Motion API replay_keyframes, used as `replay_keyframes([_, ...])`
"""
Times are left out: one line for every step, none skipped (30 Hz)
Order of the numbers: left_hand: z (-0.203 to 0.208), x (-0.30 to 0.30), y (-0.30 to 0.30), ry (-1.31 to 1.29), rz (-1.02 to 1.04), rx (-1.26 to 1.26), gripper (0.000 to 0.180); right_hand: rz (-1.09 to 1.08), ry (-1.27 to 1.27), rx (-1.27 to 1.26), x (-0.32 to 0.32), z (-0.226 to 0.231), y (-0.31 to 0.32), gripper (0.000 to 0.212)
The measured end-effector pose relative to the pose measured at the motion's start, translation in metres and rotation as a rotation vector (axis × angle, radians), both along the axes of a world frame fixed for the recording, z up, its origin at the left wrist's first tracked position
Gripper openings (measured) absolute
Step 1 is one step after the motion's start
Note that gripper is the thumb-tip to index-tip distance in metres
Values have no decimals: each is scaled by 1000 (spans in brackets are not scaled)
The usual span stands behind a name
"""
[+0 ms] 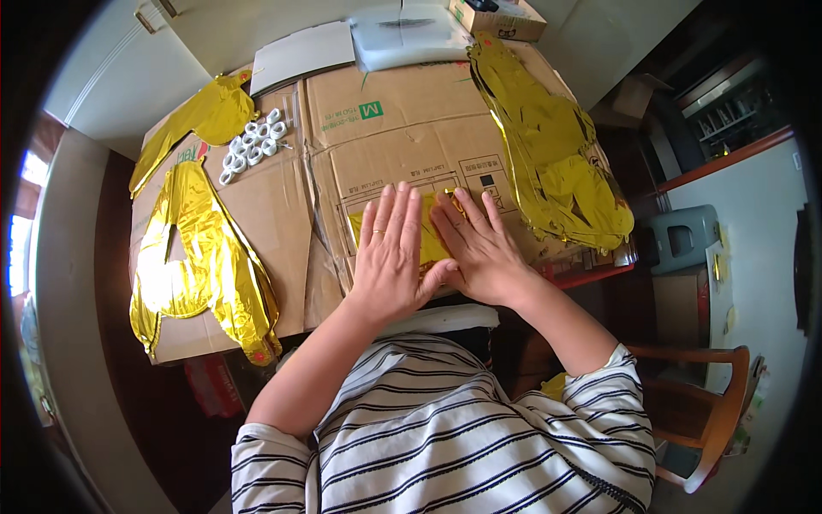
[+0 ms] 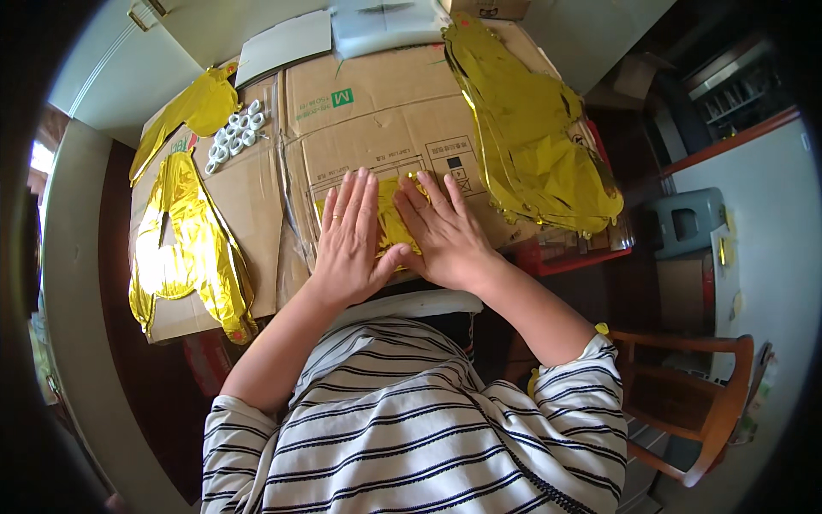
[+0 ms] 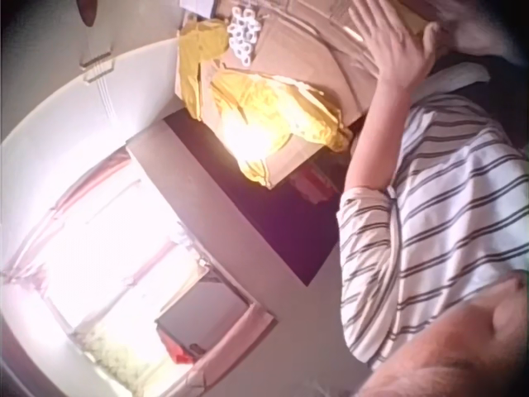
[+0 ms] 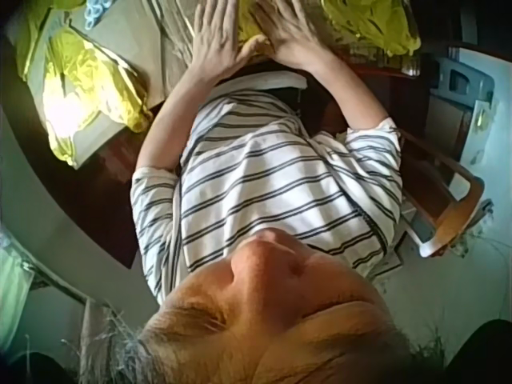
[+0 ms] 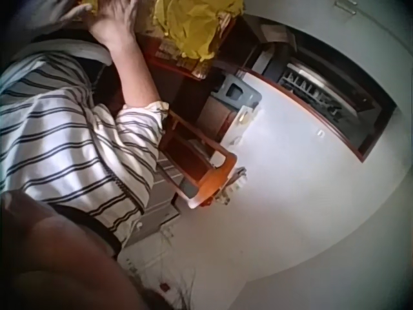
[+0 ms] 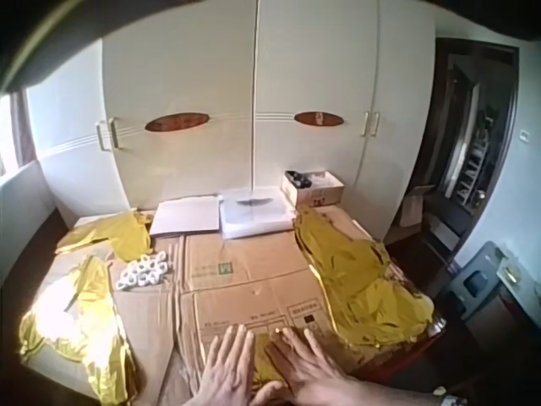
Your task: Folding and organizing gold foil bags on a cardboard surface.
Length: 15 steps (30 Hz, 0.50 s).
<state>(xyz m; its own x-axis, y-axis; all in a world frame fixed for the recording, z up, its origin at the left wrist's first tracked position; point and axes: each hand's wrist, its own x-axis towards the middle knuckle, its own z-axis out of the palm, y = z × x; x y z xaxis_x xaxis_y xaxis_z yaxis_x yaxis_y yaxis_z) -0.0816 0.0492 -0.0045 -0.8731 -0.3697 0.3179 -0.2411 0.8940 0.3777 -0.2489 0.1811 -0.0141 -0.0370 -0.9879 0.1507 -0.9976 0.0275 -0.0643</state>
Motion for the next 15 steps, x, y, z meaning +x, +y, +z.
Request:
replay_keyframes([-11,-2,0,-27,40,-42,97,-8,0,5,1,0,-1,81])
replay_keyframes([-20,-2,0,-55,79,-83,99,-6,8,-1,1,1,-2,81])
replay_keyframes([-19,-2,3,-53,72,-85,100,-4,13,-1,1,0,-1,81])
replay_keyframes([-19,-3,3,-66,74,-86,100,-2,18,-2,1,0,0,81])
replay_keyframes([-19,-4,3,-79,76,-87,101,5,14,-15,0,-1,0,81])
replay_keyframes([-19,-5,1,-89,78,-92,101,13,-10,-18,-2,-1,1,81])
replay_keyframes([-18,-5,2,-100,72,-84,101,22,-35,-21,-4,0,2,82])
replay_keyframes([-19,-5,1,-101,70,-91,101,31,-59,-23,-6,1,3,82])
replay_keyframes([-20,-4,1,-102,68,-95,101,15,-83,-45,-10,4,6,78])
replay_keyframes([-21,-3,1,-103,66,-100,101,0,-107,-68,-15,9,10,74])
replay_keyframes([-21,-3,1,-109,62,-87,101,-15,-132,-90,-22,12,15,70])
replay_keyframes([-19,-5,2,-118,59,-97,100,-43,-197,-118,-31,14,22,63])
replay_keyframes([-18,-4,3,-127,63,-108,100,-64,-263,-148,-42,15,28,57])
replay_keyframes([-17,-4,4,-137,68,-119,100,-85,-330,-177,-51,16,30,51])
replay_keyframes([-16,-5,4,-148,70,-117,100,-92,-329,-239,-58,21,30,41])
